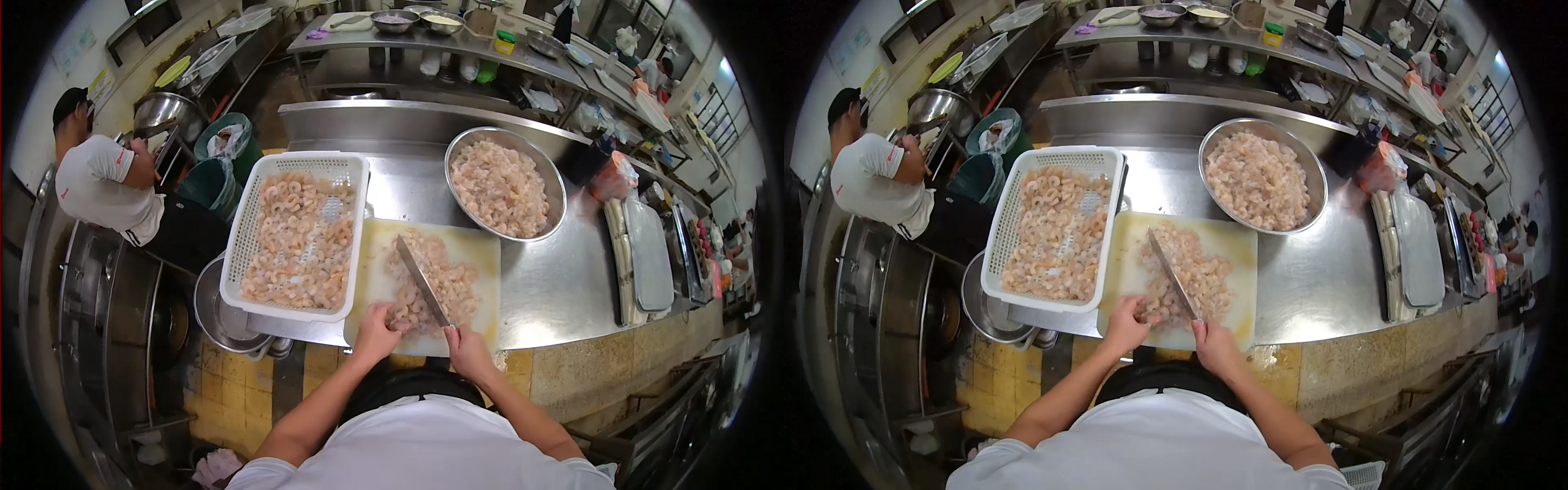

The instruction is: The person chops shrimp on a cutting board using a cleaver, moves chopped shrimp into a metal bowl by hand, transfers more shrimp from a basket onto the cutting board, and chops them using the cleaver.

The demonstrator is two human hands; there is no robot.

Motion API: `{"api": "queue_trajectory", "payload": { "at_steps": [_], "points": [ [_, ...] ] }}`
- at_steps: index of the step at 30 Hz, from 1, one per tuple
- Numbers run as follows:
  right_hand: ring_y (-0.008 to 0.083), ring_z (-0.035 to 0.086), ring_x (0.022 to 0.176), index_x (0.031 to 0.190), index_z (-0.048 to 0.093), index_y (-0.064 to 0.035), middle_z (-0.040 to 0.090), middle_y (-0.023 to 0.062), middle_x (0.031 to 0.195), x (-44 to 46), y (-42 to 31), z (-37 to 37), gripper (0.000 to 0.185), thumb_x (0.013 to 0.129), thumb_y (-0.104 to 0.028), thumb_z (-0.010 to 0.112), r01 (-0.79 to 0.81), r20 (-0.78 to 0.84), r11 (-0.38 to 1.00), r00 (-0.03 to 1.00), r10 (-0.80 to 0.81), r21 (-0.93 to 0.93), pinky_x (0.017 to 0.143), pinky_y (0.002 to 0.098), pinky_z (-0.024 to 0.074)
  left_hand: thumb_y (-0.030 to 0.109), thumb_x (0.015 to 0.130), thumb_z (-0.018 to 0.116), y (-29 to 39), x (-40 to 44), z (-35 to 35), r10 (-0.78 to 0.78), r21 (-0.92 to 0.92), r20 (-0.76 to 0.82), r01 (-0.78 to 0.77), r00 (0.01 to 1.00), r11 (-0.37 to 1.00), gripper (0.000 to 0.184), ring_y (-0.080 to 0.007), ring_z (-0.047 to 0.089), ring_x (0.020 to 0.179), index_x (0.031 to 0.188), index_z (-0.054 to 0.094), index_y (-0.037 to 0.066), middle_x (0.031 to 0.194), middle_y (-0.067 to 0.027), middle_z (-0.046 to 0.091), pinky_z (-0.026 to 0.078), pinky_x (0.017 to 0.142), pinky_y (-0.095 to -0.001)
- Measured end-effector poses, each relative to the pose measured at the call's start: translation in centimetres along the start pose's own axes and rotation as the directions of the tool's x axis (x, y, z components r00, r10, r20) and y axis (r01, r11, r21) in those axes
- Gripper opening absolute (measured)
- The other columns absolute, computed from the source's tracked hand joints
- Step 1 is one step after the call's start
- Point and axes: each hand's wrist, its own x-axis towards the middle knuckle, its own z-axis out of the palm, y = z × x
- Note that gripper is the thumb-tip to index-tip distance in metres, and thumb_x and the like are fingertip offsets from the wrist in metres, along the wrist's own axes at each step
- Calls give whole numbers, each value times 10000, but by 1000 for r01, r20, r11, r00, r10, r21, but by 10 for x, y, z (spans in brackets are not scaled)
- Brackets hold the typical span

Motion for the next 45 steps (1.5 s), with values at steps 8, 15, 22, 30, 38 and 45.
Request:
{"api": "queue_trajectory", "payload": {
  "at_steps": [8,15,22,30,38,45],
  "points": [
    [562,669,814,1025,652,48,681,344,834,-14,0,22,379,1087,-321,594,14,-17,1000,1000,-14,-19,716,605,518,-20,841,832,-8,-3,7,3,-145,54,4,999,989,415,-224,711,887,1235,700,-20,1091,-142,655,618,772,-338],
    [534,645,714,988,641,49,651,316,761,-29,-37,-11,387,1109,-310,560,103,-146,991,985,-90,86,638,565,484,-21,856,802,-20,-1,18,-19,-203,19,23,1000,979,390,-231,708,873,1225,675,-13,1084,-146,654,619,764,-332],
    [513,656,749,984,645,29,668,284,787,-44,-33,-20,348,1094,-298,601,-18,-162,993,986,36,114,667,551,497,140,804,902,4,-13,-15,108,-122,102,-96,989,988,670,-363,636,1166,1370,568,5,1300,-209,568,557,1000,-424],
    [513,667,752,951,652,23,673,284,783,-43,-19,-22,352,1086,-299,614,-85,-109,989,989,98,119,662,559,503,164,808,891,1,-10,-7,213,27,165,-220,963,975,707,-448,573,1257,1415,561,13,1392,-234,522,512,1066,-475],
    [562,652,783,930,623,53,660,346,794,-6,10,6,422,1099,-330,574,-37,-68,999,997,35,-29,697,631,485,60,819,847,-1,-4,9,227,37,29,-228,973,973,581,-368,658,1096,1355,623,27,1328,-179,572,569,940,-426],
    [573,649,783,938,606,52,666,353,804,-13,-20,-20,432,1105,-343,559,-27,-80,998,996,32,53,693,633,496,14,807,848,-10,-3,14,159,-95,-3,-159,987,983,537,-247,657,905,1310,658,27,1264,-137,601,583,790,-361]
  ]
}}
